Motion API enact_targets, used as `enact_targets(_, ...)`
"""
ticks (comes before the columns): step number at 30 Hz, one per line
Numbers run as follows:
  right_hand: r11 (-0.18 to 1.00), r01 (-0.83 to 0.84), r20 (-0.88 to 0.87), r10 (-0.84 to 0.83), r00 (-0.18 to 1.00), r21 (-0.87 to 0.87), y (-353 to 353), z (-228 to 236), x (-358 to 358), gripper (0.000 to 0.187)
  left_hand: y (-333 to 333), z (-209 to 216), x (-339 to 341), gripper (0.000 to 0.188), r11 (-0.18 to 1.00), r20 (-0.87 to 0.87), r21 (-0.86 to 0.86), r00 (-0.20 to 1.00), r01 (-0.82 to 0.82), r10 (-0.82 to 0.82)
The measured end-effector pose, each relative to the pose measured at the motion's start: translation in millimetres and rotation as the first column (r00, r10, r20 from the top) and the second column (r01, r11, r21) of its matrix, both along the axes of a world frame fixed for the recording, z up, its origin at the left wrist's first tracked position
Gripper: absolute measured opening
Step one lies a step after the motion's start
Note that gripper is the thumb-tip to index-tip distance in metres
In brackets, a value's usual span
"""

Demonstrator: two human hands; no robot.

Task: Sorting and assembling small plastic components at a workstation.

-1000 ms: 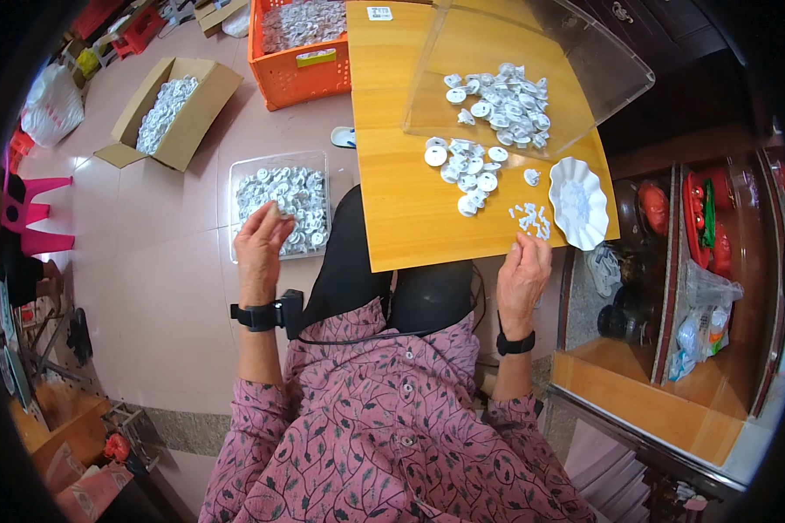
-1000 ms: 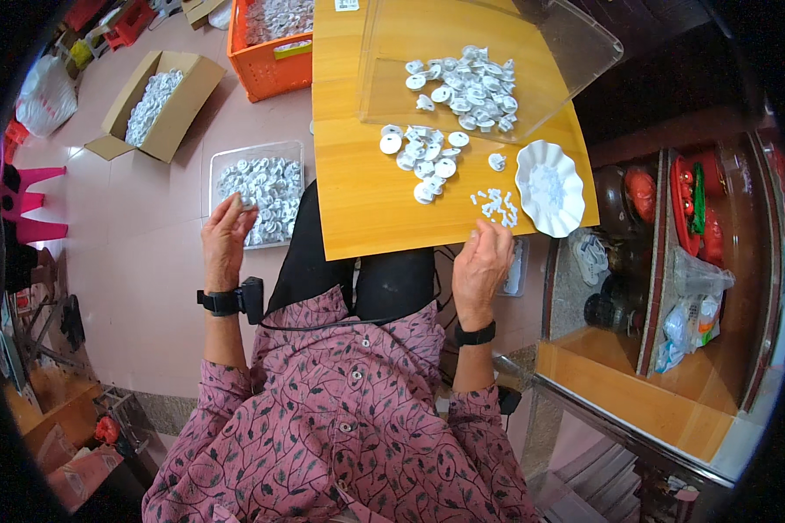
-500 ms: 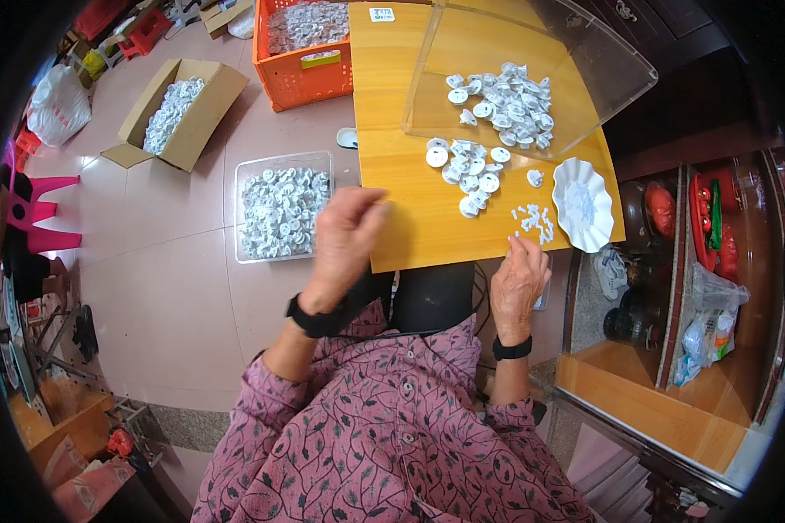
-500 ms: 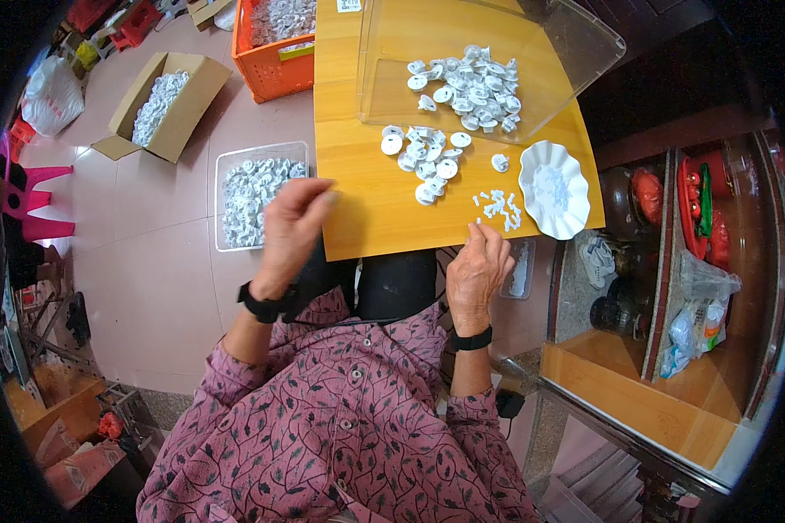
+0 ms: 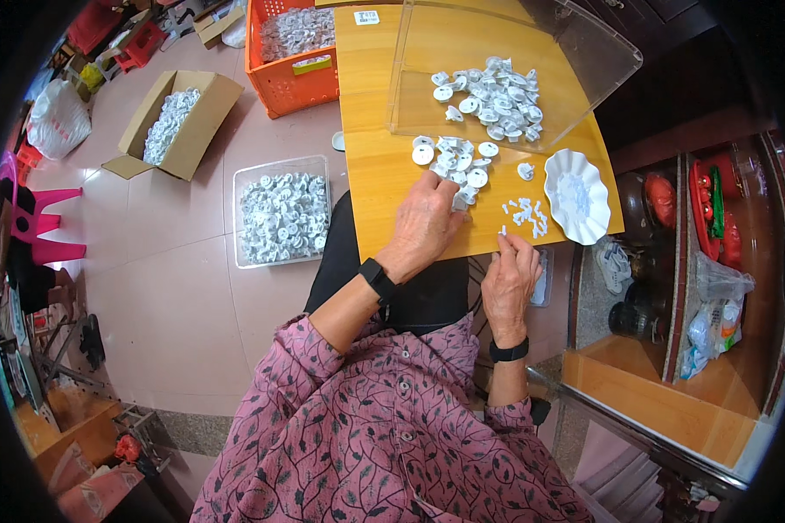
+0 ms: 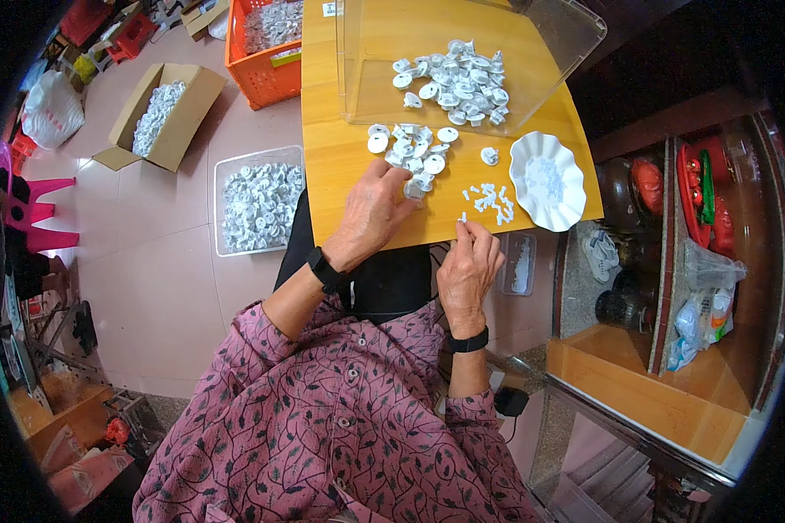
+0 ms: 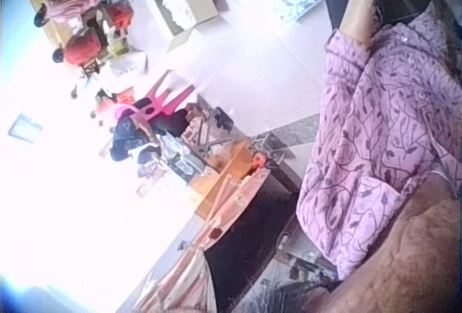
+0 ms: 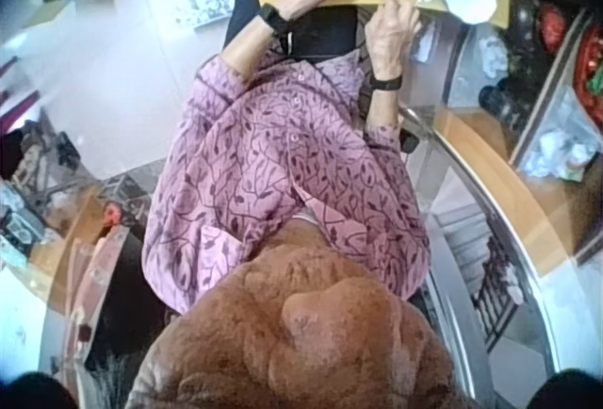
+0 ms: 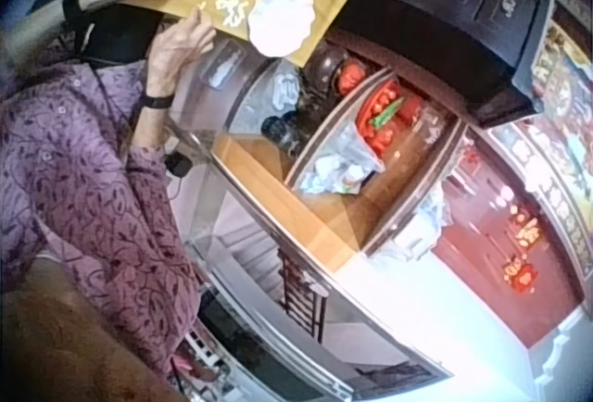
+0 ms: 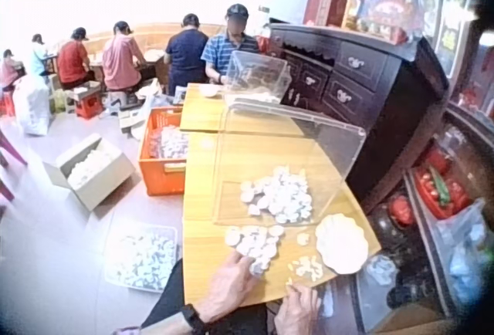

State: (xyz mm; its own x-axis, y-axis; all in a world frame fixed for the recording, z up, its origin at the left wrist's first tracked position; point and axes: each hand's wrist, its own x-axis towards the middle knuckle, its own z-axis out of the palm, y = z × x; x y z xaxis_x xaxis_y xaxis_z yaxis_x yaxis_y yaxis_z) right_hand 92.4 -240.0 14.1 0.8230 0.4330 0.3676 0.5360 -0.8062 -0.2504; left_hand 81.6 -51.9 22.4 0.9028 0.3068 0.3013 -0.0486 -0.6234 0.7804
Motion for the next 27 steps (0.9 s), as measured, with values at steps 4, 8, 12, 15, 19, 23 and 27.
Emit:
enact_targets(4,0.998,-0.025,0.070,0.021,0.997,0.061,-2,-7,1,0.026,-5,4,6,0.029,0.999,-0.053,0.042,0.999,-0.012,0.014)
enact_targets(8,0.995,-0.058,0.093,0.050,0.994,0.086,-4,-11,4,0.022,-6,-6,7,0.025,0.993,-0.066,0.120,0.997,-0.017,0.025)
enact_targets(12,0.990,-0.090,0.098,0.079,0.992,0.112,-6,-10,6,0.015,-4,-12,4,0.020,0.991,-0.059,0.130,0.998,-0.022,0.030)
enact_targets(15,0.992,-0.083,0.105,0.073,0.992,0.098,-2,-9,4,0.010,4,-20,-4,0.017,0.993,-0.009,0.112,1.000,-0.024,0.025)
enact_targets(19,0.991,-0.048,0.131,0.032,0.991,0.123,6,-9,0,0.009,16,-21,-21,0.020,0.998,0.049,-0.036,0.997,0.054,-0.052)
enact_targets(23,0.978,-0.064,0.115,0.041,0.992,0.198,16,-5,-6,0.011,23,-16,-41,0.024,0.945,-0.004,-0.309,0.994,0.103,-0.109)
enact_targets(27,0.853,0.029,-0.248,0.120,0.961,0.522,28,7,-18,0.013,27,-12,-57,0.027,0.535,0.069,-0.827,0.975,0.174,-0.211)
